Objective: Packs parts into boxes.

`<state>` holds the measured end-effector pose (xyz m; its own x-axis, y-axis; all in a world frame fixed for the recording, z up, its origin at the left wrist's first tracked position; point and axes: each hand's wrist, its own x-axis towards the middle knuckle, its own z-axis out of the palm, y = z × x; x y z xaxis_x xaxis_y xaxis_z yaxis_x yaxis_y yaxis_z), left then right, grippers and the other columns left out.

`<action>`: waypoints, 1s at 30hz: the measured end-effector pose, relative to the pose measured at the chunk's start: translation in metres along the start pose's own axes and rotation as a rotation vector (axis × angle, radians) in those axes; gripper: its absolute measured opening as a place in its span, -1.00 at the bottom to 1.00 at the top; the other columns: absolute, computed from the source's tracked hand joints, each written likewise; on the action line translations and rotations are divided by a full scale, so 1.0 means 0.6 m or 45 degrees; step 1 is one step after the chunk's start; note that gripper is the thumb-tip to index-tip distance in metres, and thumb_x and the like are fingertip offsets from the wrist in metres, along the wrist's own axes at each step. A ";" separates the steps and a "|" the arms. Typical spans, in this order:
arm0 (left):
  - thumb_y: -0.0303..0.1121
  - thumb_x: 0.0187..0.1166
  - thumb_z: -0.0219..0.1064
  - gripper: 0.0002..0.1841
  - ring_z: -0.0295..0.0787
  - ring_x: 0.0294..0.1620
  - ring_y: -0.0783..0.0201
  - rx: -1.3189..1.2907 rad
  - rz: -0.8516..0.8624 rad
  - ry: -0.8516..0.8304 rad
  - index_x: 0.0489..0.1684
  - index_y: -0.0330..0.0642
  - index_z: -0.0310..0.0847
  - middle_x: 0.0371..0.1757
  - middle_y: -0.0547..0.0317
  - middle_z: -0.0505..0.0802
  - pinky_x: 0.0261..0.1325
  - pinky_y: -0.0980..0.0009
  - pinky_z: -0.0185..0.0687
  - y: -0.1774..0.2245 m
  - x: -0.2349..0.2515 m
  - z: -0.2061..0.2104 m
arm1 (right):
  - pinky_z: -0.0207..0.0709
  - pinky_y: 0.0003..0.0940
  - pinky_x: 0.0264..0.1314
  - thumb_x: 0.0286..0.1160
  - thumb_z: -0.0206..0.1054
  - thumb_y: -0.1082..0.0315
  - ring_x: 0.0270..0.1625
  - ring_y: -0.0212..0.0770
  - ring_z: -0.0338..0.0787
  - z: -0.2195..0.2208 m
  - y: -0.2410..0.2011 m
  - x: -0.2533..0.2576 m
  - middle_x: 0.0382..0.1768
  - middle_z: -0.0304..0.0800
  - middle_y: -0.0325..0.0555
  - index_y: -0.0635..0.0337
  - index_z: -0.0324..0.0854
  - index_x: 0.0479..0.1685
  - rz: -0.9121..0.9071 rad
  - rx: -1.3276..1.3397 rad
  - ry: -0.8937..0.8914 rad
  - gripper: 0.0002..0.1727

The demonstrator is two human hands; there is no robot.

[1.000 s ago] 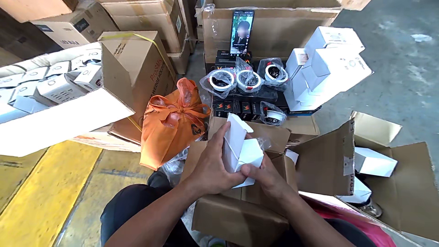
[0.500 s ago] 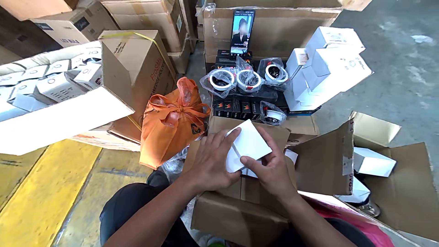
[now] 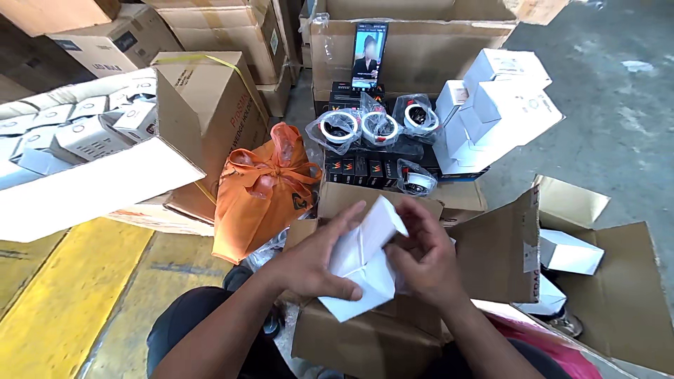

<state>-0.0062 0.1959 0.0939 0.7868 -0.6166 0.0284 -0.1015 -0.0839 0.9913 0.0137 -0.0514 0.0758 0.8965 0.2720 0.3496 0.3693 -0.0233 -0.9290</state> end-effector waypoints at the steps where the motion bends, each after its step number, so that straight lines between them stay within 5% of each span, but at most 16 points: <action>1: -0.07 0.21 0.69 0.32 0.62 0.53 0.11 -0.077 -0.017 -0.092 0.94 -0.17 -0.38 0.61 -0.08 0.58 0.55 0.14 0.63 -0.001 -0.001 0.003 | 0.64 -0.21 0.30 0.16 0.64 0.13 0.32 -0.17 0.66 0.003 0.001 -0.003 0.43 0.61 -0.02 0.12 0.33 0.71 -0.082 -0.245 0.002 -0.04; 4: 0.00 0.24 0.67 0.21 0.69 0.42 0.09 -0.252 -0.069 -0.251 0.88 -0.22 -0.14 0.49 -0.09 0.67 0.48 0.14 0.67 -0.011 -0.003 0.014 | 0.52 0.10 0.52 0.25 0.64 0.12 0.43 -0.07 0.68 0.008 0.010 -0.012 0.32 0.76 -0.02 0.15 0.67 0.36 -0.342 -0.474 -0.088 -0.37; 8: 0.10 0.34 0.58 0.02 0.77 0.29 0.09 -0.571 -0.094 -0.360 0.72 -0.28 0.10 0.37 -0.14 0.73 0.36 0.15 0.71 -0.022 -0.007 0.021 | 0.56 -0.08 0.41 0.25 0.67 0.06 0.15 -0.33 0.78 -0.005 0.016 -0.015 0.03 0.87 -0.26 0.11 0.70 0.17 -0.390 -0.455 -0.172 -0.47; 19: 0.14 0.62 0.34 -0.23 0.80 0.23 0.29 -0.690 -0.062 -0.308 0.68 -0.20 0.30 0.29 0.08 0.81 0.36 0.29 0.72 -0.021 -0.005 0.043 | 0.59 -0.20 0.13 0.26 0.61 -0.13 -0.13 -0.31 0.78 0.002 0.012 -0.023 -0.17 0.87 -0.15 0.23 0.67 0.24 -0.436 -0.797 0.056 -0.30; 27: 0.07 0.64 0.35 -0.20 0.80 0.24 0.21 -0.589 -0.082 -0.317 0.74 -0.26 0.17 0.30 -0.02 0.79 0.38 0.23 0.73 -0.023 -0.001 0.040 | 0.57 -0.23 -0.02 0.26 0.58 -0.18 -0.26 -0.28 0.74 0.013 0.016 -0.026 -0.29 0.86 -0.14 0.25 0.66 0.31 -0.507 -0.956 0.176 -0.24; 30: 0.13 0.61 0.36 -0.08 0.76 0.31 0.19 -0.554 -0.023 -0.272 0.82 -0.30 0.09 0.40 -0.09 0.74 0.44 0.22 0.67 -0.017 0.004 0.035 | 0.57 -0.06 0.26 0.25 0.64 -0.09 0.04 -0.21 0.76 0.003 0.010 -0.013 -0.02 0.83 -0.12 0.18 0.38 0.65 -0.393 -0.727 0.082 -0.05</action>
<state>-0.0158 0.1787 0.0811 0.6391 -0.7686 0.0289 0.2109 0.2113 0.9544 0.0087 -0.0517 0.0672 0.7346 0.2904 0.6132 0.6683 -0.4656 -0.5801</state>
